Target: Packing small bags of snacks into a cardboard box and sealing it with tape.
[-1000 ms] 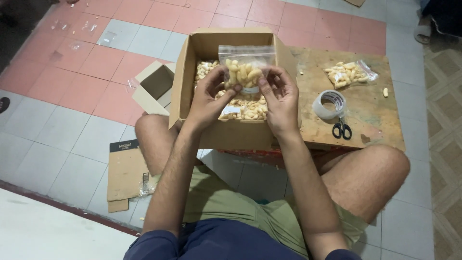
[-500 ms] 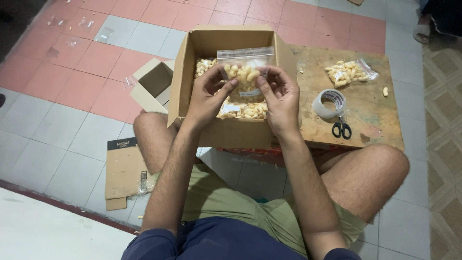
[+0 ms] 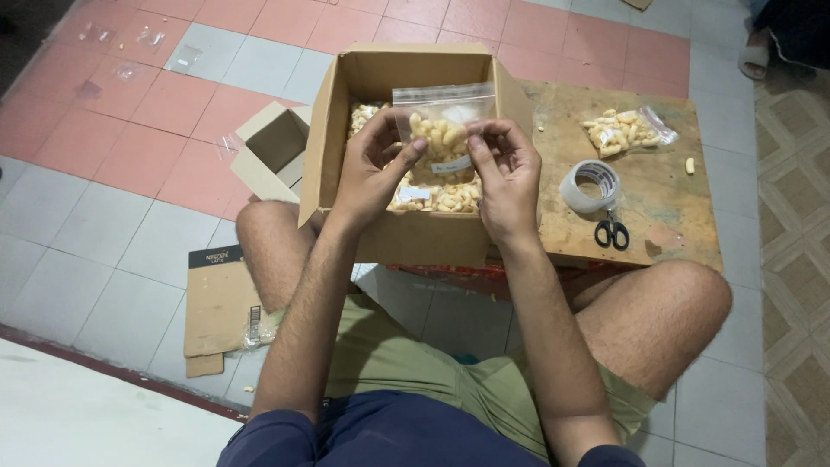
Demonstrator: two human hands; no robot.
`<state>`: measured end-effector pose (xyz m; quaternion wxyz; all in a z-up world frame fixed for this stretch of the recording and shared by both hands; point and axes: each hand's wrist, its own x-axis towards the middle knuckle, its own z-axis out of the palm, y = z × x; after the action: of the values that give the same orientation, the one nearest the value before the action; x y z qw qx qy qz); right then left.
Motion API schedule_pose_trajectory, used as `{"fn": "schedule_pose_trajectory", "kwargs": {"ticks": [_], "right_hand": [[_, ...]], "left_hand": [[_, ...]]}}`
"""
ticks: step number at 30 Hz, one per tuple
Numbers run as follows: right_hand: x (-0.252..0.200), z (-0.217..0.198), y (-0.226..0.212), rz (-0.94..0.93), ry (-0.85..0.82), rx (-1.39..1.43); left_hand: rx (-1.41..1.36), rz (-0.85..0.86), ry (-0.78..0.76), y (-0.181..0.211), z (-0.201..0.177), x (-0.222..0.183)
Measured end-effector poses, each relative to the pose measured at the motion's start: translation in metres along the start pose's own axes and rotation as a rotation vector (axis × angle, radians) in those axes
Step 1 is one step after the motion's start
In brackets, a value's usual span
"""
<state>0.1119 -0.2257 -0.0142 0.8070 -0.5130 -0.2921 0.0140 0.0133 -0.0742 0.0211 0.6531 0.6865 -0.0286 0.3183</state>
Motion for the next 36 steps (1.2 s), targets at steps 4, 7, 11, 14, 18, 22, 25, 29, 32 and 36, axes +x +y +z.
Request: {"fn": "schedule_pose_trajectory", "kwargs": {"ticks": [4,7,11,14,18,22,25,29,32,36], "right_hand": [[-0.002,0.005,-0.007,-0.035,-0.008,-0.012],[-0.003,0.009,-0.014,-0.049,-0.047,-0.039],[-0.002,0.009,-0.013,-0.046,-0.054,-0.062],[-0.001,0.009,-0.018,-0.038,-0.071,-0.067],[-0.001,0.009,-0.022,-0.037,-0.084,-0.089],[-0.001,0.006,-0.016,-0.033,-0.068,-0.092],[0.001,0.002,-0.008,-0.048,-0.039,-0.120],[-0.003,0.001,-0.014,-0.001,-0.088,-0.085],[-0.005,0.009,-0.028,0.016,-0.157,-0.113],[-0.009,0.018,-0.036,-0.022,-0.098,-0.199]], "left_hand": [[0.014,0.005,-0.006,-0.007,-0.003,0.001],[0.031,0.001,-0.008,-0.015,-0.004,0.001],[0.054,-0.009,-0.024,-0.019,-0.007,0.000],[0.059,0.001,-0.027,-0.020,-0.007,0.000],[0.059,-0.012,-0.037,-0.020,-0.009,-0.001],[0.025,0.006,-0.067,-0.016,-0.012,-0.001],[0.035,0.014,-0.036,-0.019,-0.009,0.000],[0.065,0.005,0.031,-0.026,-0.008,0.001],[0.054,0.010,0.079,-0.023,-0.006,0.001],[0.011,-0.019,-0.008,-0.014,-0.008,-0.001]]}}
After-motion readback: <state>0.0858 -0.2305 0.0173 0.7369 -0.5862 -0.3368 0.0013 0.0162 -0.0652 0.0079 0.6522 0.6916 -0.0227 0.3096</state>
